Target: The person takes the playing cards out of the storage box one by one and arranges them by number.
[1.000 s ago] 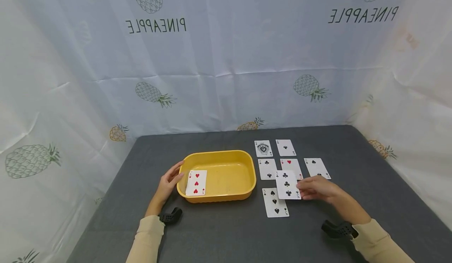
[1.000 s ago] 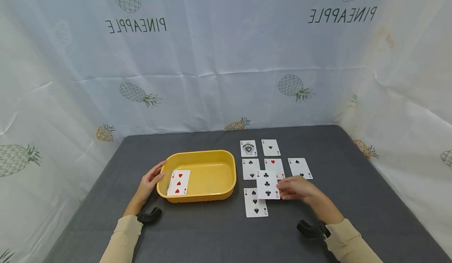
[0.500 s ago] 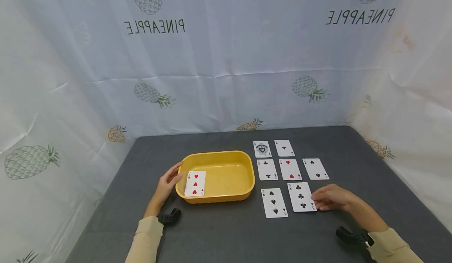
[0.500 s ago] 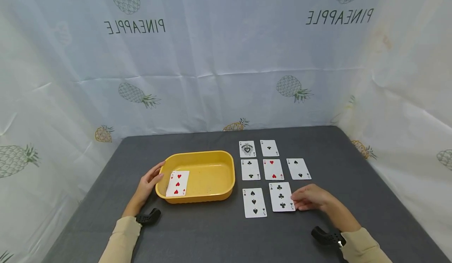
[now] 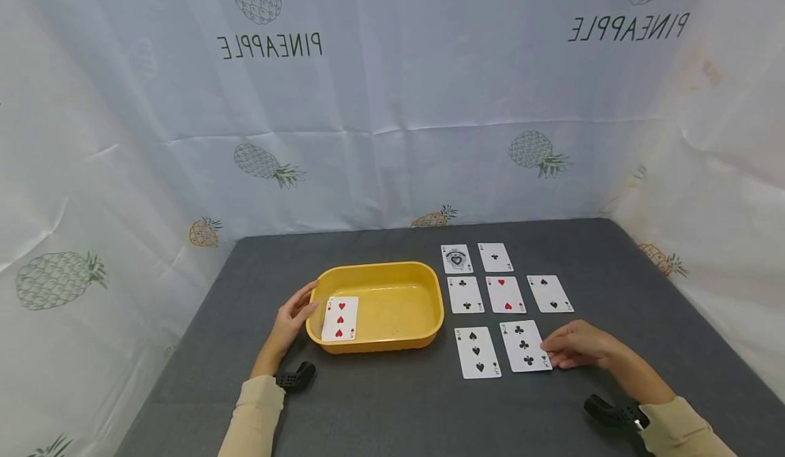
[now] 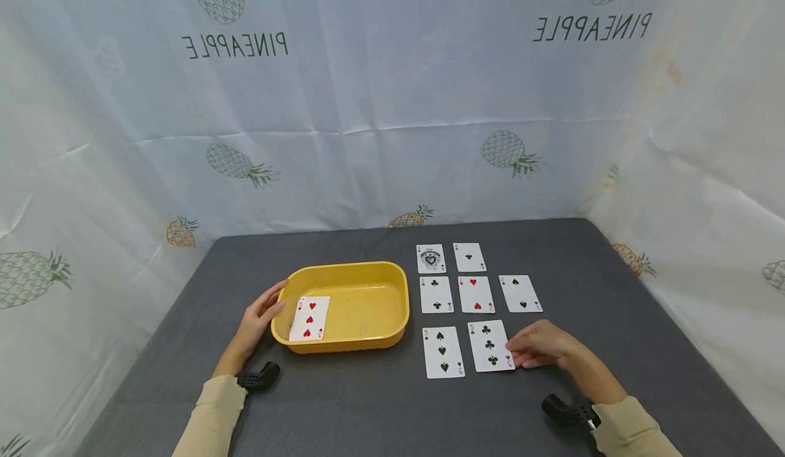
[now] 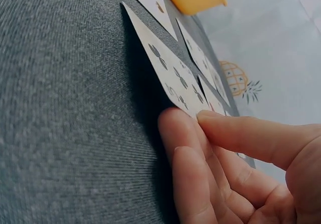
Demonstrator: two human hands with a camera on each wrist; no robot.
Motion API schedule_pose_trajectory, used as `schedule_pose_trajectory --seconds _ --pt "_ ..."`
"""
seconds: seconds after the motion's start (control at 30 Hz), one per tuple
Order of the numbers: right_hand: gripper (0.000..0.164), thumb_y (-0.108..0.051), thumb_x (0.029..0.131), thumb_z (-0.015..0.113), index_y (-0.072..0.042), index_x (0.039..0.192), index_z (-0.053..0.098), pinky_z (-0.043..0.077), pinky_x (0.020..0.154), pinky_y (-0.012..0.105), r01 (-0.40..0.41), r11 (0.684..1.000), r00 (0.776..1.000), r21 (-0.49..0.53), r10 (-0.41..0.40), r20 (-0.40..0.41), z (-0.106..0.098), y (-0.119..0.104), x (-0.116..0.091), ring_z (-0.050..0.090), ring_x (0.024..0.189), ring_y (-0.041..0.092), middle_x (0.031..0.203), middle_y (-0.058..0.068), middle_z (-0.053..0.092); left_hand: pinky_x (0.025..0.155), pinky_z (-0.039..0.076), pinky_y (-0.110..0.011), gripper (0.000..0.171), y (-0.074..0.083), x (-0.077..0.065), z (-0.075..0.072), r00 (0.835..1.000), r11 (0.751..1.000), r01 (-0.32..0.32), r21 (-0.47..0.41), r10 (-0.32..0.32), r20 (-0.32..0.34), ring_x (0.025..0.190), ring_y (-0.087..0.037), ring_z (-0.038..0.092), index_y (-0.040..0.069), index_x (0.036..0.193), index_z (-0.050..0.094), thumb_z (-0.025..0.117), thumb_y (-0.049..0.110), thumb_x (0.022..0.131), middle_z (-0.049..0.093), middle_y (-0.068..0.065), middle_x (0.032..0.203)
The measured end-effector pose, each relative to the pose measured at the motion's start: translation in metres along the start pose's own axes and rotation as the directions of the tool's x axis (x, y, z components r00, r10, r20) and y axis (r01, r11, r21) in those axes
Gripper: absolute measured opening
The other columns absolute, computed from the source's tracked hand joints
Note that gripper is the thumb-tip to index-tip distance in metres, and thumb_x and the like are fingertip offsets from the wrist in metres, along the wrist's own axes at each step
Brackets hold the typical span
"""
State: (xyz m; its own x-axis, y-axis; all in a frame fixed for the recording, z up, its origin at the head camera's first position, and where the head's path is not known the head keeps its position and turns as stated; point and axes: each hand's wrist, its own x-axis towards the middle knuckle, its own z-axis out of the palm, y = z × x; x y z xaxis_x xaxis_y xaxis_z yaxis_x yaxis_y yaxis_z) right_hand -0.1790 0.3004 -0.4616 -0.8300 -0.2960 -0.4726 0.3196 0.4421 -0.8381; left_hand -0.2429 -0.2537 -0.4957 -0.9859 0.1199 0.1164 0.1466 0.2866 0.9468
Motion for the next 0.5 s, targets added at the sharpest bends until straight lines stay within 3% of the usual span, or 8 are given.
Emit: schedule_pose_trajectory --seconds 0.3,0.5 --pt "0.022 -0.020 0.087 0.069 0.001 0.091 0.073 0.053 0.055 0.016 -0.044 0.997 0.997 -0.057 0.040 -0.067 -0.0029 0.0005 -0.0001 0.063 0.057 0.000 0.063 -0.008 0.068 0.091 0.040 -0.005 0.050 -0.0005 0.0002 0.0018 0.999 0.999 -0.043 0.017 0.043 -0.008 0.108 0.018 0.049 0.008 0.146 0.041 0.053 0.021 0.099 0.046 -0.024 0.146" --pt "0.018 -0.019 0.088 0.067 -0.003 0.085 0.073 0.051 0.054 0.015 -0.021 0.998 0.999 -0.061 0.018 -0.048 -0.0055 -0.0012 -0.0021 0.061 0.056 -0.002 0.062 -0.010 0.067 0.090 0.040 -0.004 0.050 0.0001 -0.0005 0.0020 0.999 0.999 -0.041 0.009 0.041 -0.019 0.109 0.017 0.049 0.008 0.146 0.042 0.053 0.021 0.099 0.047 -0.024 0.145"
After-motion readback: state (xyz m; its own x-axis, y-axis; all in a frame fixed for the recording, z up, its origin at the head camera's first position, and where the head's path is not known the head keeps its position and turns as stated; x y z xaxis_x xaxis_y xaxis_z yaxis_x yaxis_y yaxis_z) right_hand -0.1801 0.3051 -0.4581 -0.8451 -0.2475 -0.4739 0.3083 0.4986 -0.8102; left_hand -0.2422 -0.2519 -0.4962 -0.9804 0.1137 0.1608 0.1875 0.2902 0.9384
